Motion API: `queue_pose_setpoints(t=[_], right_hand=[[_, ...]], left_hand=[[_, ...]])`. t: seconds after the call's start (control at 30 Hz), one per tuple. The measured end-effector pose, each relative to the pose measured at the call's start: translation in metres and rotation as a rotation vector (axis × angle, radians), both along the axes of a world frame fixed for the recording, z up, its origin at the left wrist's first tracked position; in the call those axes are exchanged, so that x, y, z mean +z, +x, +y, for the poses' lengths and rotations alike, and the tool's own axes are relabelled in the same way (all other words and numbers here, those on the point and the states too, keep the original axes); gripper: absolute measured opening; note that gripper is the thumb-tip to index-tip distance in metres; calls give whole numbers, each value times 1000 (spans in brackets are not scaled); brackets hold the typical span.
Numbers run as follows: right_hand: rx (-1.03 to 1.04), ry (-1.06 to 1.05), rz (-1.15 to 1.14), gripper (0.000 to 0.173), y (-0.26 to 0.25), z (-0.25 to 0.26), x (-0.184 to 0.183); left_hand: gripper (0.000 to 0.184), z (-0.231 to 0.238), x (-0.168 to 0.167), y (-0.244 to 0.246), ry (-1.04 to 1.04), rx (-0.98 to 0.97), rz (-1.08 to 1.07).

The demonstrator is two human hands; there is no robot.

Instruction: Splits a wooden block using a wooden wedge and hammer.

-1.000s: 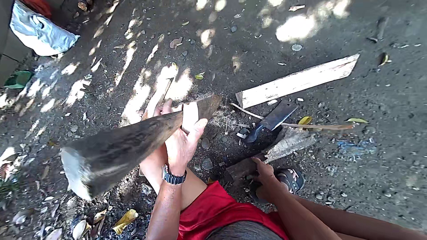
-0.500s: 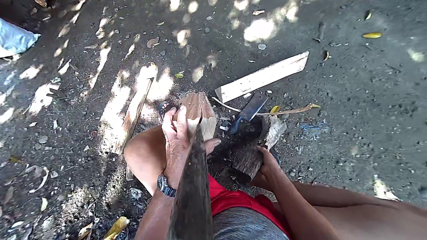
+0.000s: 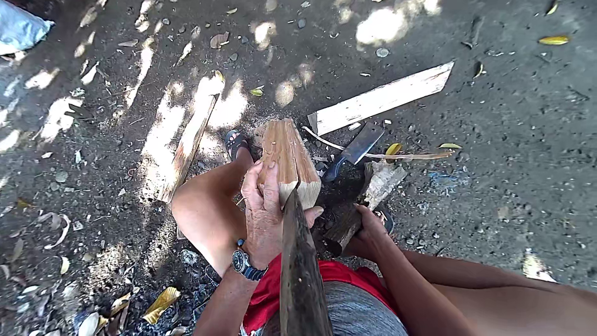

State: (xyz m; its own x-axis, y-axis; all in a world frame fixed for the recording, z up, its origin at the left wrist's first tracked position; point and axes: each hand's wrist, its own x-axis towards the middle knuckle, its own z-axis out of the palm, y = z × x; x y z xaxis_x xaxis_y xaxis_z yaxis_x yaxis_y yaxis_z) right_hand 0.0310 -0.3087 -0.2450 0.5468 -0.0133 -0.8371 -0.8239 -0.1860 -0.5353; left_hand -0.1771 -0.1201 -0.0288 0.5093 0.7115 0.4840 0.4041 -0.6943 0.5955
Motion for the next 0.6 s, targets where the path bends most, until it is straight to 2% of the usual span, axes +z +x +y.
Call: queue_pose_setpoints(t=[0.27,0.43,0.6], right_hand=[[-5,-29,-7,55,-1,7,-1],[8,-26,-41,69,1,5,-13],[37,-27,-61,67,2,4,-14]], left_hand=[[110,2,-2,5,-7,-20,-24],[111,4,2,5,4,-26,-23],[109,4,14,5,-43,-53,23]])
